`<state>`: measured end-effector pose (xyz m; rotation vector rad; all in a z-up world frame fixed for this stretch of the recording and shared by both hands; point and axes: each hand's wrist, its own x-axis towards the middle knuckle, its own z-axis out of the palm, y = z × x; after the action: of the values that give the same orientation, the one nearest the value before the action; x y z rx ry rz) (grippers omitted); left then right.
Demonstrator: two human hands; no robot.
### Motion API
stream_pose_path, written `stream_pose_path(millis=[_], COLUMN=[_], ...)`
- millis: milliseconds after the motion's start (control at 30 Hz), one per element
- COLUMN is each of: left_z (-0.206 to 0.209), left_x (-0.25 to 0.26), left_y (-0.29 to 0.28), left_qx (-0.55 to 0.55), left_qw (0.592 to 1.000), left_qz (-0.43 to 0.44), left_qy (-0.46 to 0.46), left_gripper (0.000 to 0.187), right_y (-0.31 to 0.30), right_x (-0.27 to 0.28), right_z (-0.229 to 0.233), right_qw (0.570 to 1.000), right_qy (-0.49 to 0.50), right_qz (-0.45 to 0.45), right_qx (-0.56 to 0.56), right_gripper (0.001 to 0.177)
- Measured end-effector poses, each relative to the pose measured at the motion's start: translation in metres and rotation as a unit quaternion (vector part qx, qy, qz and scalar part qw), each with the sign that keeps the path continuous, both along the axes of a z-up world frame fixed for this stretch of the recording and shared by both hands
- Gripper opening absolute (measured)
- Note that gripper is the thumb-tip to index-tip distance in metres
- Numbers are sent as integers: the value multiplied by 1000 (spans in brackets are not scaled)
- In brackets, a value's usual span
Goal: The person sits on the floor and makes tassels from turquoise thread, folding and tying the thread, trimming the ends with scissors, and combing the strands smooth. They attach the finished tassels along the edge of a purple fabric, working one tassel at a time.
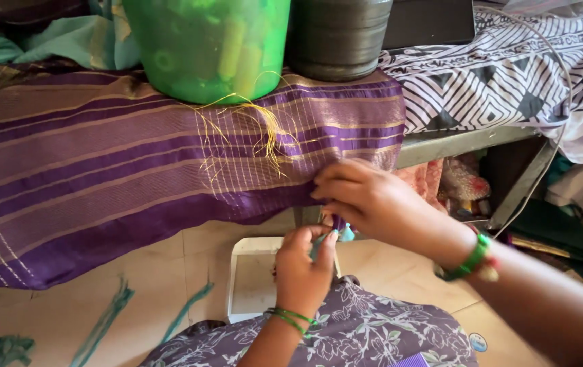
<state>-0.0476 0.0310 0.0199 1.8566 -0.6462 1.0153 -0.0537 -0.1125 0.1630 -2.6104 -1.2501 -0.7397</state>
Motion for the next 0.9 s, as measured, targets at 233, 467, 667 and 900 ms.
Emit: stream_pose_path(millis=[233,467,667,900], left_z=[-42,-36,-18,3], left_x=[8,11,9,1], left_y=[-11,-3,7,16], left_qx=[-366,-372,-161,-98], left_qw=[718,742,918,970], left_qz=[-362,-352,-164,-55], left_qy=[469,433,323,216], left_gripper=[17,21,16,13], right_y=[-27,-55,-10,16], right_x=[-24,-26,-7,27], right_z=[-52,-63,-6,-17], right_qw=[937,986,998,981], right_qy=[244,134,8,-26], right_qz=[-142,-33,54,-25], right_qx=[205,91,-18,-193], right_gripper=[16,21,20,4])
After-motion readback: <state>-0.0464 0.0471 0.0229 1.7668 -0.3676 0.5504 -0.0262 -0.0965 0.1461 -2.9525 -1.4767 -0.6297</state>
